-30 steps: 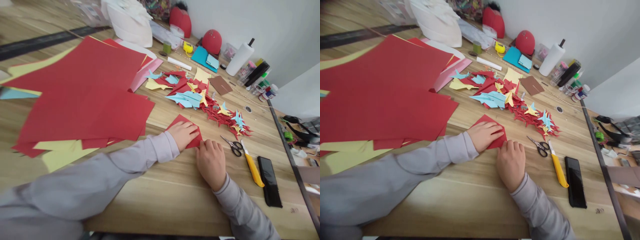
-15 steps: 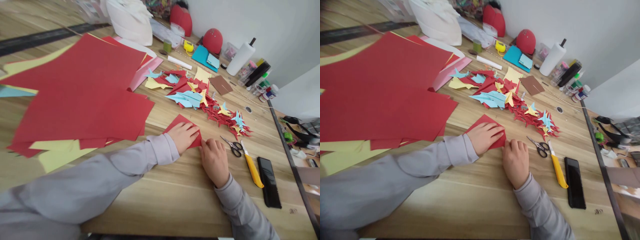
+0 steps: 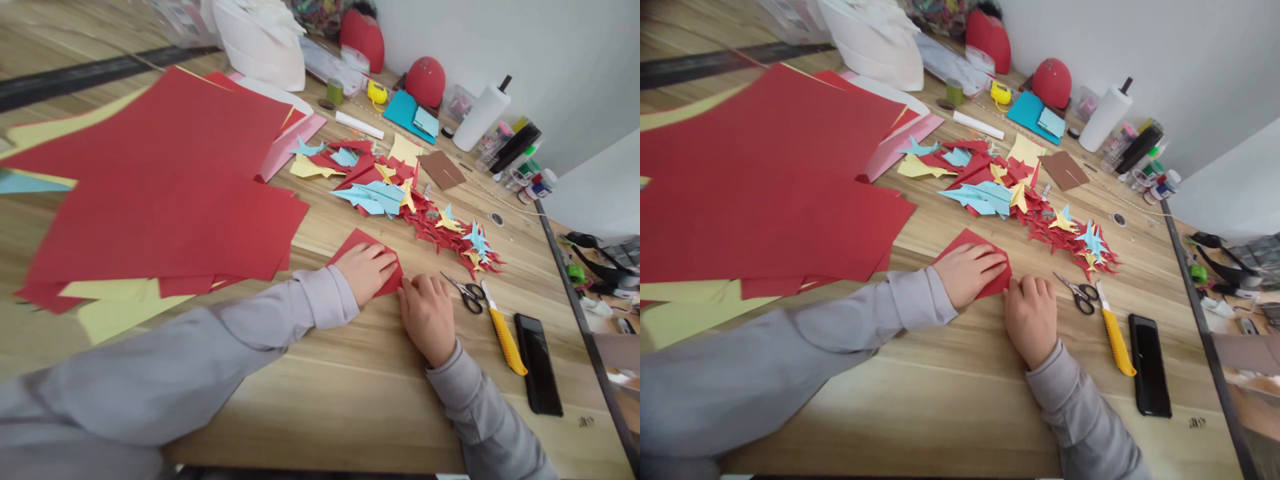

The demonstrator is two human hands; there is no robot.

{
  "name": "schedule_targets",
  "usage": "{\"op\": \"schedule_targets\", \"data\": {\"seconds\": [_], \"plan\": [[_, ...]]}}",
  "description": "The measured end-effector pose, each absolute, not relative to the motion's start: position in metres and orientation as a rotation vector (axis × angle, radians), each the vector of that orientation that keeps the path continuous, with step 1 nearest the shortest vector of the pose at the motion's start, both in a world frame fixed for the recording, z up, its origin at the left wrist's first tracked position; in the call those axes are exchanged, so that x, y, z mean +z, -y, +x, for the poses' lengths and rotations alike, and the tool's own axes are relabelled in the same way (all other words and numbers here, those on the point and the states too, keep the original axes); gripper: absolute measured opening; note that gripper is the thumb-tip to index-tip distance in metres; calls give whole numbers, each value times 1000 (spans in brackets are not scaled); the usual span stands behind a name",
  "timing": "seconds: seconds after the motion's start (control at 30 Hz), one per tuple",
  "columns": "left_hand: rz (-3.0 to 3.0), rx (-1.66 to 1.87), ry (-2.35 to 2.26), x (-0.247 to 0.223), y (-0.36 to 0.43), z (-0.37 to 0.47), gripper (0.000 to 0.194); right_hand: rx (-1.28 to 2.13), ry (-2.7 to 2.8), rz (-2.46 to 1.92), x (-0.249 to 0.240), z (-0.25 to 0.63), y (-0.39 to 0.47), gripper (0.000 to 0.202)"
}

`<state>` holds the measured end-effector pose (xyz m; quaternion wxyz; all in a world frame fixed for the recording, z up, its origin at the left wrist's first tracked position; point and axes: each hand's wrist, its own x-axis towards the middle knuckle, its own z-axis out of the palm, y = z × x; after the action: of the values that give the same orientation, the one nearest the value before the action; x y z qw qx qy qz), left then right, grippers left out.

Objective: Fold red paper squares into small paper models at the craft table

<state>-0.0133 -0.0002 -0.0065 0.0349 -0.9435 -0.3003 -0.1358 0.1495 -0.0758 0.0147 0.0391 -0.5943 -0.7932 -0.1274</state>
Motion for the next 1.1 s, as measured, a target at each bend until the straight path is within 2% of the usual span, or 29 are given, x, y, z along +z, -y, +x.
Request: {"op": "schedule_targets", "data": {"seconds": [0.23, 0.63, 1.1], "plan": [[-2887, -428, 958, -8, 0, -12, 32, -274, 2341, -1759, 12, 153, 72, 28], [-2926, -401, 920, -6, -2, -13, 32, -283, 2377, -1810, 11, 153, 68, 28], [-2926, -396, 924, -7, -3, -12, 31, -305, 2403, -1846, 14, 151, 57, 39]]}}
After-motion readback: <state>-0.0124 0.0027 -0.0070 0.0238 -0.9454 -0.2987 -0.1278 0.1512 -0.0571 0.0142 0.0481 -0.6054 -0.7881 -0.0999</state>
